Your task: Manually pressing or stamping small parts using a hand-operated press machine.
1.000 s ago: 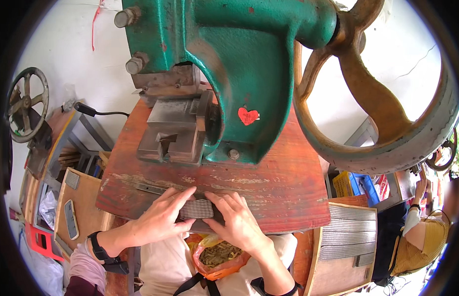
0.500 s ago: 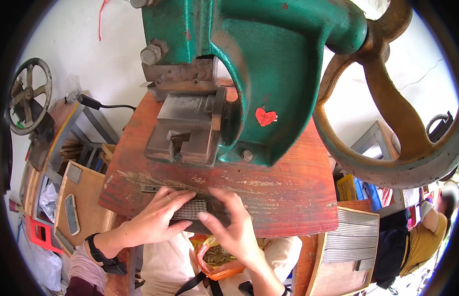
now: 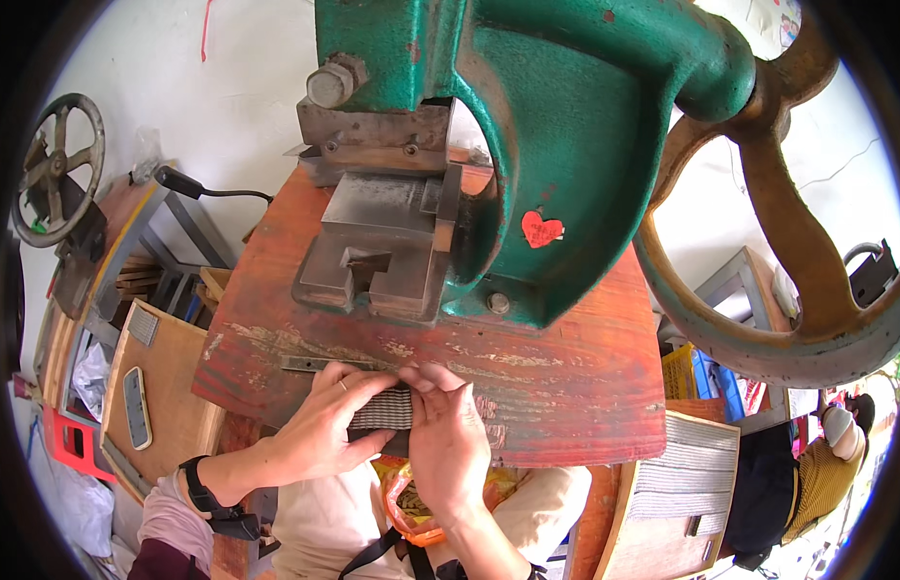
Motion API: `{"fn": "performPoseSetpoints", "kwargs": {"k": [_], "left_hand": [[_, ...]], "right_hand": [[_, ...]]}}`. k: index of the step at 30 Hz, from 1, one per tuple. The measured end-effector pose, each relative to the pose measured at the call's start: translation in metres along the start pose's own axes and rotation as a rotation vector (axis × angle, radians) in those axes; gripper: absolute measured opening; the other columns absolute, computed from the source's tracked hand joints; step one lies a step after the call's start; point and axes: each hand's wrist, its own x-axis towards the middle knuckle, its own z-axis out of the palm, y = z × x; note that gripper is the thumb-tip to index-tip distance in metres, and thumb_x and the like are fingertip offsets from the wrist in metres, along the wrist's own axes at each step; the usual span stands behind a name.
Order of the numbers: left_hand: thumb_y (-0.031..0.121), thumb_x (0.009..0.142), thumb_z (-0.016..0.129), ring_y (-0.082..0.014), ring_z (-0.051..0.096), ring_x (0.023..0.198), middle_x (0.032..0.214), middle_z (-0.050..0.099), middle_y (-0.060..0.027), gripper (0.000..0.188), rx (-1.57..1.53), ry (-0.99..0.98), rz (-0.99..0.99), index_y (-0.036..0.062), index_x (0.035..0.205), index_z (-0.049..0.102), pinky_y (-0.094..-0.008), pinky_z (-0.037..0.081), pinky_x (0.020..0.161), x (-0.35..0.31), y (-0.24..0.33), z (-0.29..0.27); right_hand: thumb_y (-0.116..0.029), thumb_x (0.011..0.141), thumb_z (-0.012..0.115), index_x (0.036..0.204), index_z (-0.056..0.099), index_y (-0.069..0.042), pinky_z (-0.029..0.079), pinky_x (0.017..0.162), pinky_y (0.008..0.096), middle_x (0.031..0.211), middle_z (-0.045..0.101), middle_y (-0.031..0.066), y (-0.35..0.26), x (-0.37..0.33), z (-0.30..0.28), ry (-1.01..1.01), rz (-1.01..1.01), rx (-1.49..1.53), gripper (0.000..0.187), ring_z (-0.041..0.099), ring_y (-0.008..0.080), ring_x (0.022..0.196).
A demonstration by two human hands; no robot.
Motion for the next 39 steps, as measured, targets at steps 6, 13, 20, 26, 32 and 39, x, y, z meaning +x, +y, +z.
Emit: {"fn": "performPoseSetpoints", "kwargs": {"k": [6,13,20,26,32,39], "left_hand": [[0.012,0.073,0.073,-0.0326,0.045,0.107,0.113,0.055,-0.0137,0.065,-0.034,-0.03,-0.039,0.0009,0.13,0.043,-0.0427,0.037,0.095,-0.001,0.0,-0.004],[0.011,0.075,0.072,-0.0325,0.046,0.106,0.117,0.057,-0.0146,0.072,-0.078,-0.072,-0.041,0.0005,0.136,0.036,-0.0426,0.038,0.095,-0.003,-0.002,-0.008],[0.012,0.076,0.073,-0.0311,0.049,0.1,0.116,0.06,-0.0141,0.074,-0.088,-0.056,-0.034,0.0004,0.138,0.034,-0.0403,0.042,0.091,-0.003,-0.005,-0.008],[0.012,0.076,0.074,-0.03,0.05,0.096,0.116,0.06,-0.0118,0.076,-0.069,-0.053,-0.028,0.0008,0.139,0.032,-0.0403,0.043,0.09,-0.004,-0.006,-0.009],[0.012,0.077,0.074,-0.0306,0.05,0.102,0.115,0.058,-0.0142,0.079,-0.1,-0.065,-0.036,0.0011,0.14,0.029,-0.0396,0.044,0.091,-0.009,-0.008,-0.018],[0.01,0.077,0.073,-0.0314,0.05,0.104,0.114,0.058,-0.0155,0.074,-0.055,-0.024,-0.017,-0.0012,0.138,0.032,-0.0397,0.044,0.091,-0.014,-0.006,-0.015]], "right_hand": [[-0.001,0.085,0.063,0.123,0.046,0.002,0.03,0.109,0.0421,0.127,0.049,0.0159,-0.031,-0.006,-0.013,-0.118,-0.145,-0.64,0.042,0.045,0.0298,0.123],[-0.004,0.073,0.071,0.132,0.041,0.0,0.036,0.103,0.0455,0.127,0.048,0.0214,-0.05,0.003,-0.008,-0.501,-0.342,-1.568,0.067,0.041,0.0398,0.122],[-0.008,0.073,0.073,0.127,0.048,0.001,0.042,0.098,0.0417,0.116,0.059,0.0173,-0.042,0.013,-0.013,-0.507,-0.315,-1.624,0.06,0.048,0.0338,0.118],[-0.008,0.072,0.074,0.125,0.051,0.001,0.044,0.096,0.0409,0.113,0.06,0.0172,-0.041,0.014,-0.014,-0.531,-0.365,-1.59,0.058,0.051,0.0337,0.112],[-0.009,0.072,0.074,0.123,0.053,0.001,0.044,0.095,0.0406,0.113,0.06,0.0175,-0.043,0.014,-0.013,-0.539,-0.34,-1.598,0.056,0.052,0.034,0.111],[-0.011,0.072,0.075,0.122,0.054,0.001,0.045,0.094,0.0406,0.115,0.059,0.0171,-0.042,0.012,-0.013,-0.571,-0.422,-1.634,0.055,0.052,0.034,0.11]]}}
